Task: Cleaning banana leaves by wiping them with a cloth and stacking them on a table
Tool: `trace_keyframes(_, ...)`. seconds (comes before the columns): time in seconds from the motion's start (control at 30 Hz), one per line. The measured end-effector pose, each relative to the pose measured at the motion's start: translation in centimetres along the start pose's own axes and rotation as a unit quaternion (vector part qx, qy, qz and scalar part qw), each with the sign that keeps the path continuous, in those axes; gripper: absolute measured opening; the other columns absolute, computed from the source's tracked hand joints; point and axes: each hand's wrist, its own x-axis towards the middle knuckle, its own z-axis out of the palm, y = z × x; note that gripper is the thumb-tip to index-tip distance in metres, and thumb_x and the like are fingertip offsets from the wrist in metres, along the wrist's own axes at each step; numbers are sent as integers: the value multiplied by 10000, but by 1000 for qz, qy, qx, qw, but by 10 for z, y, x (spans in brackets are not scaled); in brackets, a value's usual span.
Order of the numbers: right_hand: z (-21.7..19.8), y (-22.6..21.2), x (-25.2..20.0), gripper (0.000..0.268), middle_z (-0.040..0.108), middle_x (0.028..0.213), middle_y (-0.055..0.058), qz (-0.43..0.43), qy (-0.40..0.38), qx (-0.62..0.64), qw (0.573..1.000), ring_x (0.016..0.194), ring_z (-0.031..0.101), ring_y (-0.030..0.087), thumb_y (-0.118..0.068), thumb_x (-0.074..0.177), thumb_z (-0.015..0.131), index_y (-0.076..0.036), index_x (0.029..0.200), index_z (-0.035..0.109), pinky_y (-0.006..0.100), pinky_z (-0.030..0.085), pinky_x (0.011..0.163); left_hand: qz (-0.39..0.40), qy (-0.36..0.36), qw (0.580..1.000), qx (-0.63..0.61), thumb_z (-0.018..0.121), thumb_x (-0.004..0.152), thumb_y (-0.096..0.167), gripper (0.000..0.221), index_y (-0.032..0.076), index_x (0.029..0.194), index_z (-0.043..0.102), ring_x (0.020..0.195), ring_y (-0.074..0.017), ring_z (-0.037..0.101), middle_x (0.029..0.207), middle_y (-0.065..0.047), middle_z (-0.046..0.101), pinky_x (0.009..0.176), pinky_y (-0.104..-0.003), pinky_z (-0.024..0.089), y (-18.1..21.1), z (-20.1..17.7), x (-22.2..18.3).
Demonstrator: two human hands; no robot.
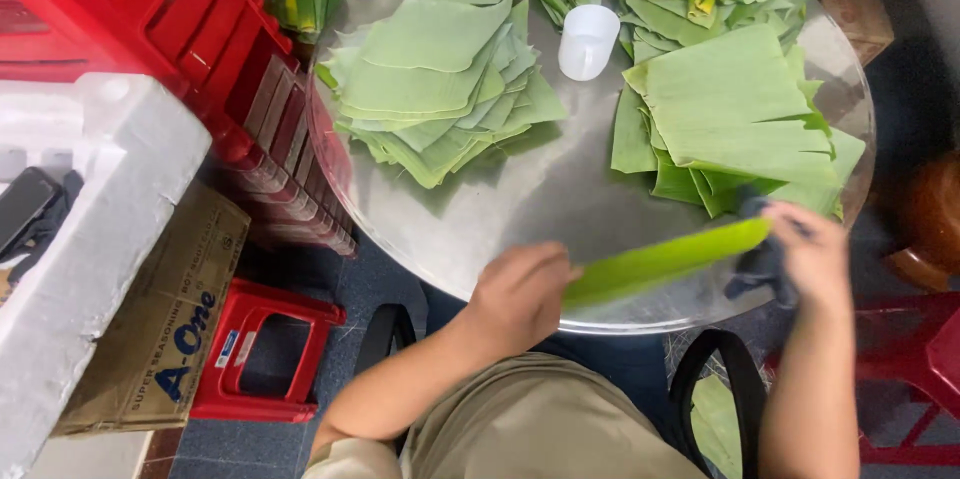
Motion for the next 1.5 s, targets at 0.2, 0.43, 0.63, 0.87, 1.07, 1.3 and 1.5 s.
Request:
trace_keyframes(0.2,-60,39,-14,160,680,1227,-45,-64,217,122,966,1078,606,41,-188,1156,727,-161,1313,714,197,500,1003,-220,54,973,-43,703,952,15,231,73,744,623,576,-115,545,797,-81,675,527,-251,479,-62,33,5)
trace_keyframes(0.43,21,-95,-38,163,691,1257,183,-236,186,14,954,1192,629,284,-40,1121,664,13,1266,715,408,485,1093,-464,-64,881,70,639,859,-64,295,105,635,547,634,-194,601,680,-56,620,644,-368,537,-161,75,-130)
trace_keyframes(0.63,214,-159,-45,152,709,1162,150,-315,48,-58,946,1075,652,390,-131,920,741,-128,1059,801,479,498,938,-464,-139,837,255,721,879,188,194,9,953,700,721,-497,693,936,-163,629,679,-618,581,-147,52,-124)
trace_keyframes(0.87,319,-124,-36,186,640,1253,5,-376,-79,-213,898,1072,551,277,-236,886,685,-220,1041,786,401,454,807,-292,-169,890,306,725,780,135,57,160,740,755,957,-292,583,995,3,590,731,-413,511,-167,39,-164)
trace_keyframes(1.07,262,-72,49,248,659,1211,67,-192,38,-365,910,1001,609,314,-242,971,626,-224,1166,778,463,535,800,-317,-178,883,298,730,798,159,64,147,746,766,1011,-268,561,988,3,609,796,-406,469,-167,42,-166)
trace_keyframes(1.3,305,-102,-34,259,658,1112,106,-208,-65,-251,943,969,634,341,-276,977,596,-163,1137,765,466,523,816,-368,-193,868,273,714,833,155,84,100,789,759,832,-287,631,828,-50,635,728,-406,533,-203,66,-176)
trace_keyframes(1.5,232,-95,-57,265,670,1235,151,-358,-106,-259,891,1002,611,391,-246,948,613,-167,1152,764,497,505,827,-434,-218,839,243,806,821,368,329,72,936,718,879,-347,655,848,-90,636,777,-464,555,-180,64,-132)
